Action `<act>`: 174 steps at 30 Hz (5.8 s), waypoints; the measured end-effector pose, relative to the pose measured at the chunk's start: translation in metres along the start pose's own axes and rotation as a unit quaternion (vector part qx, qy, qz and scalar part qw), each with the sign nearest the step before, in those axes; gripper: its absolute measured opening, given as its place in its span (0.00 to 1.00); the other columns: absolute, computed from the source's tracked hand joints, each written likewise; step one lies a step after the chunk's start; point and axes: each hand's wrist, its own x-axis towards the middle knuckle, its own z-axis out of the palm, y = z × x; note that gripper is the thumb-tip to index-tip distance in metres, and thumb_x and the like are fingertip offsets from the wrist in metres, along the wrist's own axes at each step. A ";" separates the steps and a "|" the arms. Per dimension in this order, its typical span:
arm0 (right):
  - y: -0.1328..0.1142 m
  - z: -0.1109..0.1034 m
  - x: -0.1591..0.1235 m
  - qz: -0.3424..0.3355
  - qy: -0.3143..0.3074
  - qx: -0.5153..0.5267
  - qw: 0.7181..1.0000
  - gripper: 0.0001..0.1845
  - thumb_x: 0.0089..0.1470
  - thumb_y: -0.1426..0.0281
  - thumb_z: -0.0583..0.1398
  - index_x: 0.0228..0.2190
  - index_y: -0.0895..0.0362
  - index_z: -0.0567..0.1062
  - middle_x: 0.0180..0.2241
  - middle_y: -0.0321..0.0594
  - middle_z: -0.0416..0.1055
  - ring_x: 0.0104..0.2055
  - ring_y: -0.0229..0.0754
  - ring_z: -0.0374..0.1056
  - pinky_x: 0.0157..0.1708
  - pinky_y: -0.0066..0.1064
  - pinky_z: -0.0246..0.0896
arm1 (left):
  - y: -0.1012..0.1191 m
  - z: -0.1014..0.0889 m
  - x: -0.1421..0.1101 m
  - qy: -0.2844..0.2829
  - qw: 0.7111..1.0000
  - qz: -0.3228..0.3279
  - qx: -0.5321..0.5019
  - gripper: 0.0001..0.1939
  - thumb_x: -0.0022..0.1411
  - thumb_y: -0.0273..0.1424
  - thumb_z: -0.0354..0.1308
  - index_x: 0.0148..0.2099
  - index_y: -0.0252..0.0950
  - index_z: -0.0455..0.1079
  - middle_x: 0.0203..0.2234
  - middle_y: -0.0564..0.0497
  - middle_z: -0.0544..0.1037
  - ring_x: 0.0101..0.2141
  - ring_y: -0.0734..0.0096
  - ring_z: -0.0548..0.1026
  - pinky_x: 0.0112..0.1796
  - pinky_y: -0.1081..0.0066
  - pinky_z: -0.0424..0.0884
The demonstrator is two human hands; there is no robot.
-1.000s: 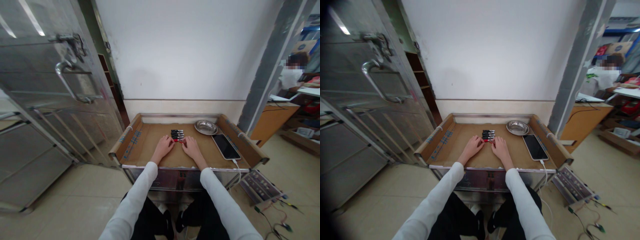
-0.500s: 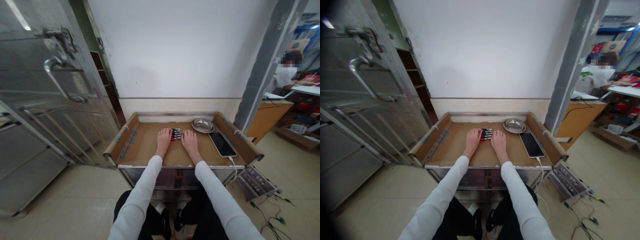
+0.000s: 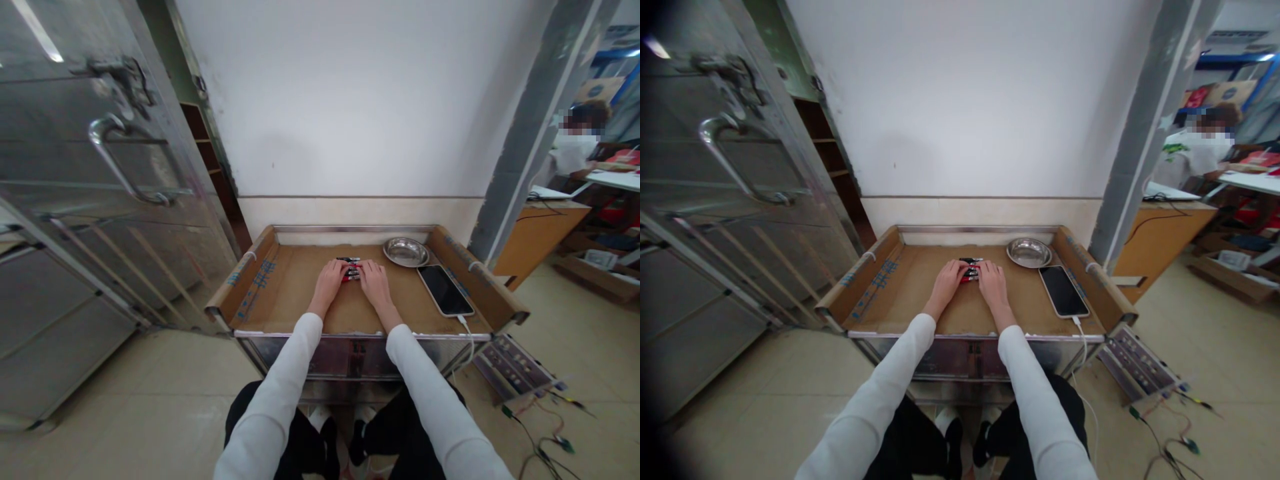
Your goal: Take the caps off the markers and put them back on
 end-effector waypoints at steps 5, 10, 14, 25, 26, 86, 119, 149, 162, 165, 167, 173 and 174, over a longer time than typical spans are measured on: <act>0.000 0.002 -0.002 0.003 -0.003 0.021 1.000 0.16 0.64 0.70 0.44 0.42 0.59 0.70 0.40 0.46 0.72 0.43 0.43 0.65 0.43 0.33 0.51 | 0.000 -0.001 -0.001 0.007 1.000 -0.009 -0.025 0.09 0.68 0.32 0.45 0.43 0.36 0.65 0.38 0.47 0.73 0.41 0.66 0.71 0.45 0.65 0.67; 0.001 0.002 -0.004 0.003 -0.002 0.017 1.000 0.16 0.64 0.69 0.45 0.42 0.58 0.70 0.40 0.47 0.72 0.42 0.44 0.65 0.43 0.34 0.51 | 0.000 -0.003 -0.002 0.010 0.999 -0.023 -0.030 0.09 0.68 0.32 0.45 0.43 0.37 0.66 0.37 0.47 0.73 0.41 0.66 0.71 0.45 0.65 0.68; 0.001 0.002 -0.004 0.009 -0.007 0.017 1.000 0.15 0.64 0.70 0.45 0.42 0.59 0.70 0.40 0.47 0.73 0.43 0.44 0.65 0.43 0.34 0.51 | 0.000 -0.003 -0.003 0.015 0.999 -0.020 -0.039 0.09 0.68 0.33 0.46 0.42 0.37 0.66 0.37 0.48 0.73 0.41 0.67 0.71 0.45 0.65 0.68; 0.004 0.004 -0.005 -0.082 -0.018 0.112 0.990 0.12 0.62 0.71 0.49 0.42 0.56 0.70 0.40 0.43 0.72 0.43 0.42 0.67 0.43 0.31 0.59 | 0.002 -0.011 -0.008 -0.002 0.996 0.008 -0.087 0.08 0.67 0.33 0.49 0.41 0.37 0.68 0.37 0.49 0.74 0.41 0.69 0.72 0.46 0.68 0.68; 0.004 0.004 -0.005 -0.086 -0.017 0.117 0.989 0.11 0.61 0.71 0.50 0.41 0.56 0.70 0.39 0.43 0.72 0.42 0.42 0.67 0.43 0.31 0.59 | 0.002 -0.011 -0.008 -0.005 0.996 0.008 -0.089 0.08 0.67 0.33 0.49 0.41 0.38 0.68 0.37 0.49 0.74 0.41 0.69 0.72 0.45 0.68 0.68; 0.005 0.009 -0.014 0.004 -0.047 -0.002 0.999 0.09 0.57 0.73 0.52 0.36 0.57 0.72 0.38 0.44 0.69 0.42 0.44 0.62 0.41 0.32 0.53 | -0.002 -0.010 -0.012 0.000 0.993 -0.114 0.019 0.12 0.64 0.24 0.48 0.47 0.37 0.67 0.42 0.46 0.70 0.42 0.65 0.70 0.45 0.66 0.65; 0.010 0.013 -0.014 -0.025 -0.078 0.062 0.995 0.09 0.60 0.68 0.54 0.35 0.55 0.74 0.37 0.41 0.71 0.42 0.43 0.64 0.40 0.32 0.54 | -0.005 -0.008 -0.011 -0.113 0.988 -0.024 -0.098 0.03 0.62 0.28 0.56 0.38 0.36 0.71 0.38 0.48 0.74 0.41 0.66 0.72 0.46 0.66 0.66; 0.015 0.008 -0.018 0.094 0.037 0.171 0.980 0.16 0.61 0.66 0.50 0.38 0.55 0.77 0.36 0.44 0.73 0.37 0.43 0.68 0.40 0.33 0.61 | 0.006 -0.011 -0.013 -0.115 0.993 -0.002 -0.041 0.08 0.63 0.34 0.54 0.43 0.39 0.71 0.41 0.47 0.75 0.46 0.61 0.69 0.51 0.59 0.60; 0.007 0.001 -0.017 0.058 0.016 0.099 0.993 0.15 0.60 0.69 0.52 0.41 0.54 0.77 0.38 0.45 0.75 0.39 0.44 0.67 0.43 0.35 0.58 | 0.007 -0.011 -0.013 -0.074 0.997 -0.007 -0.030 0.08 0.66 0.32 0.51 0.44 0.38 0.69 0.41 0.47 0.76 0.44 0.63 0.72 0.49 0.62 0.63; 0.000 -0.005 -0.015 -0.028 -0.022 0.170 0.985 0.22 0.59 0.72 0.50 0.54 0.51 0.68 0.48 0.42 0.72 0.45 0.42 0.68 0.47 0.35 0.59 | 0.006 -0.012 -0.014 -0.057 0.997 -0.023 -0.051 0.08 0.65 0.30 0.51 0.44 0.36 0.69 0.40 0.47 0.76 0.42 0.64 0.73 0.46 0.64 0.65; -0.003 -0.009 -0.015 -0.066 -0.033 0.210 0.975 0.27 0.58 0.72 0.50 0.59 0.50 0.60 0.54 0.40 0.68 0.51 0.42 0.66 0.51 0.36 0.59 | 0.006 -0.014 -0.014 -0.041 0.997 -0.042 -0.060 0.08 0.65 0.30 0.51 0.44 0.36 0.68 0.39 0.48 0.77 0.41 0.66 0.73 0.45 0.66 0.66; 0.001 0.000 -0.014 -0.069 -0.014 0.218 0.973 0.32 0.56 0.73 0.51 0.62 0.53 0.55 0.60 0.42 0.58 0.61 0.42 0.54 0.60 0.40 0.51 | 0.006 -0.017 -0.018 0.051 0.983 -0.167 0.055 0.06 0.65 0.31 0.51 0.42 0.36 0.67 0.38 0.47 0.75 0.41 0.63 0.70 0.45 0.63 0.64; 0.003 0.003 -0.014 -0.054 -0.012 0.202 0.978 0.29 0.56 0.73 0.51 0.60 0.53 0.59 0.58 0.43 0.60 0.60 0.43 0.56 0.59 0.41 0.52 | 0.005 -0.017 -0.019 0.056 0.977 -0.187 0.079 0.06 0.65 0.31 0.51 0.42 0.35 0.66 0.38 0.46 0.75 0.42 0.62 0.69 0.45 0.63 0.64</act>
